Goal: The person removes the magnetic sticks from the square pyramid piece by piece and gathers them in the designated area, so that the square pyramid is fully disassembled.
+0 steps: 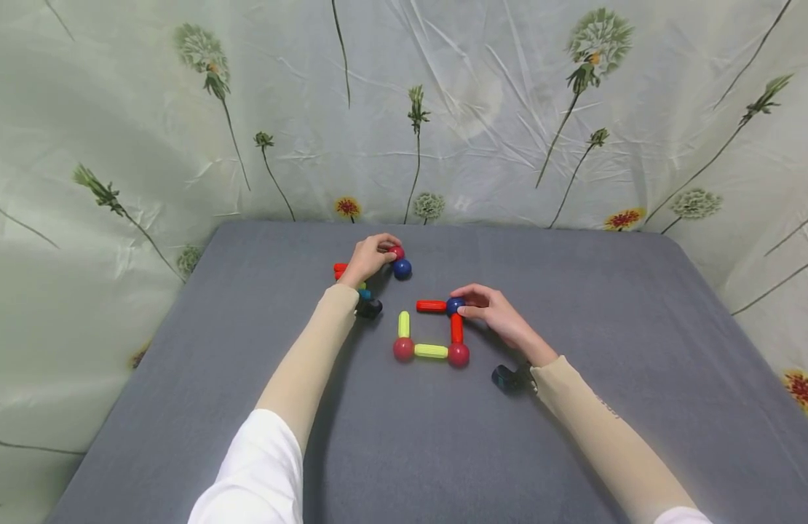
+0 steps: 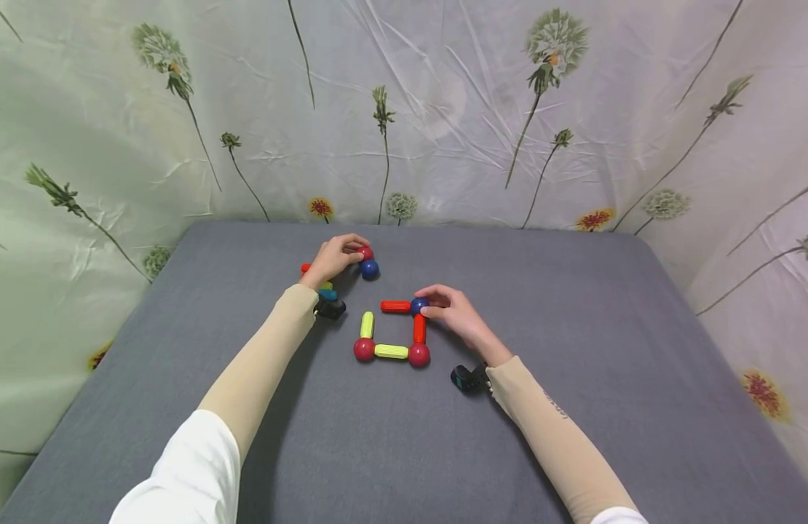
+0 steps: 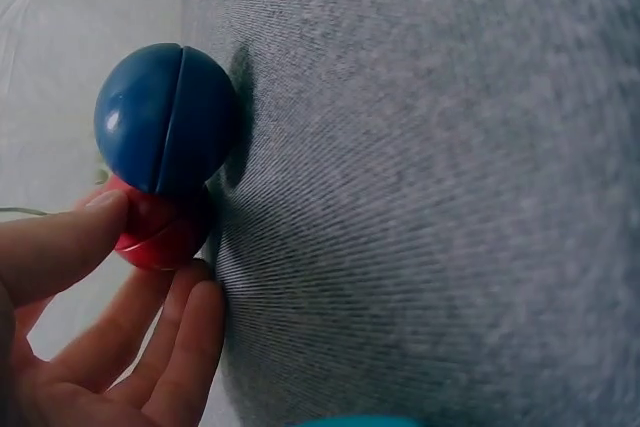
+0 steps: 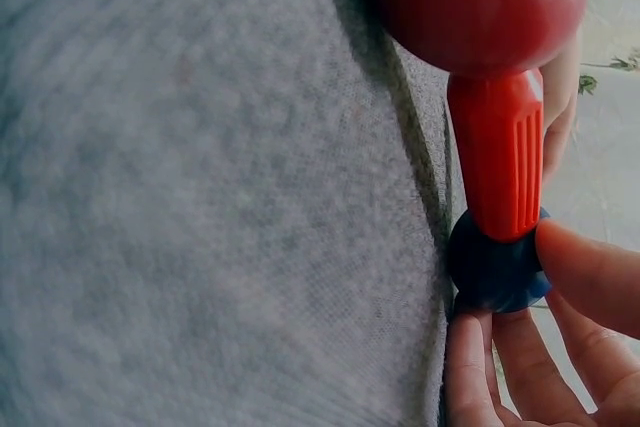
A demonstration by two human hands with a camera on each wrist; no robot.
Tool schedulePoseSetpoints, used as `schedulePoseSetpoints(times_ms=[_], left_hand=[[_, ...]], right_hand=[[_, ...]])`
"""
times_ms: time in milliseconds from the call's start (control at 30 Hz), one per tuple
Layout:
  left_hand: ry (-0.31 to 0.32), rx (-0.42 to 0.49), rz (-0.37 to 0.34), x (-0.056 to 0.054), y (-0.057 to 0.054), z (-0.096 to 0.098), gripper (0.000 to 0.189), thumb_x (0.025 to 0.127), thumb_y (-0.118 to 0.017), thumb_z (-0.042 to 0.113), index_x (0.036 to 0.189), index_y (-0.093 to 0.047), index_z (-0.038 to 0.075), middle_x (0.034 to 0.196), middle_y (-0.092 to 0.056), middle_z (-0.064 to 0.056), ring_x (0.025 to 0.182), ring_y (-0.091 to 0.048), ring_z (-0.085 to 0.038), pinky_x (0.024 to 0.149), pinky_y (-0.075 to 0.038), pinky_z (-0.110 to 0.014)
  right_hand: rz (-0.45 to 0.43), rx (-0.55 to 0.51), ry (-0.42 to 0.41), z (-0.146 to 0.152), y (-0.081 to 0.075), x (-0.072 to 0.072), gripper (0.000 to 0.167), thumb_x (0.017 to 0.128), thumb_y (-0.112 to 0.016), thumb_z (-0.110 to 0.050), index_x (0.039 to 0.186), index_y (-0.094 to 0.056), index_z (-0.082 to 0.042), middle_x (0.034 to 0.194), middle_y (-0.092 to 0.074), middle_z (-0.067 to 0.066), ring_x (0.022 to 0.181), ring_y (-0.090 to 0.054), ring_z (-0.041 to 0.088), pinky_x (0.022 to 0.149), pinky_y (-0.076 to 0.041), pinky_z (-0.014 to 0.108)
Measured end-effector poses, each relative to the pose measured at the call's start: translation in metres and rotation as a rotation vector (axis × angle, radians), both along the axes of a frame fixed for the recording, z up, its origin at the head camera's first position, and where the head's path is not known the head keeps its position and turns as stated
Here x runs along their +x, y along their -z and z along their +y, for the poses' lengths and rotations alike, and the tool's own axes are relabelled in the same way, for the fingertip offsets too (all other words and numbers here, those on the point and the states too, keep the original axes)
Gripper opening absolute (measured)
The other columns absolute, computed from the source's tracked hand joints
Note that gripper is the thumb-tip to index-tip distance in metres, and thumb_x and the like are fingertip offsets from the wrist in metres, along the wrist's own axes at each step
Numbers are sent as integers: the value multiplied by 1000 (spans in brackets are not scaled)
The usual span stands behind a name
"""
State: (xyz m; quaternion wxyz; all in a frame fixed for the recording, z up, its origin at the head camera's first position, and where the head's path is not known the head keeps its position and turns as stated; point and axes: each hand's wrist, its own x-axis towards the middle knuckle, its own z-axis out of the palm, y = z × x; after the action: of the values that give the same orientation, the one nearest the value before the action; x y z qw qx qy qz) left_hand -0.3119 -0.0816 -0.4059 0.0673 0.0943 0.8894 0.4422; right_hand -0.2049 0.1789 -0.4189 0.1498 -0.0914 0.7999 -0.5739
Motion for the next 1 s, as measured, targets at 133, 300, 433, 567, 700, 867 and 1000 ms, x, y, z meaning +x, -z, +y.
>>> schedulePoseSetpoints(times_ms=[133,300,433,567,700,867,1000], left_hand=[[33,-10,4,0,-2,-2,30,96,-58,11,126,-61,10,125,-61,-10,119,-54,-26,96,-42,-40],[34,18,116,10,-7,-3,31,96,-58,10,127,-60,9,126,-55,-16,111,-55,-30,93,-44,-42],[158,95,191,30,-12,2,26,92,-62,5,118,-62,1,115,-59,-18,101,-57,-29,89,-45,-41],[429,8,64,53,-13,12,26,91,-63,6,116,-62,1,113,-65,-14,102,-61,-23,89,-47,-36],[527,-163,43,67,-7,26,25,90,-66,8,115,-63,6,111,-66,-10,98,-62,-20,87,-48,-31],[475,-242,150,69,-1,37,18,86,-71,4,103,-65,6,90,-66,-7,80,-58,-19,74,-50,-27],[439,-309,184,71,-2,41,17,84,-73,6,100,-67,6,85,-64,-5,74,-56,-17,68,-49,-26]], right_hand=[[-1,5,5,-1,-2,1,33,93,-59,-5,125,-57,2,124,-55,20,109,-51,32,93,-41,41],[-12,10,18,-1,-2,1,32,93,-59,-4,124,-58,0,124,-56,19,109,-51,32,94,-41,43],[-17,18,21,0,-1,1,32,93,-59,-4,124,-58,0,124,-56,18,109,-52,32,94,-41,43],[-10,18,11,0,-1,1,32,93,-59,-6,125,-58,1,123,-56,19,108,-52,31,94,-41,43],[2,6,0,2,0,0,33,93,-59,-6,125,-57,2,123,-56,21,107,-52,31,94,-41,42],[0,-4,-6,1,-1,0,34,94,-59,-5,126,-56,4,123,-55,22,106,-52,31,92,-41,40],[3,-9,-12,-2,-5,2,34,94,-59,-5,126,-55,6,123,-55,23,107,-52,32,93,-41,42]])
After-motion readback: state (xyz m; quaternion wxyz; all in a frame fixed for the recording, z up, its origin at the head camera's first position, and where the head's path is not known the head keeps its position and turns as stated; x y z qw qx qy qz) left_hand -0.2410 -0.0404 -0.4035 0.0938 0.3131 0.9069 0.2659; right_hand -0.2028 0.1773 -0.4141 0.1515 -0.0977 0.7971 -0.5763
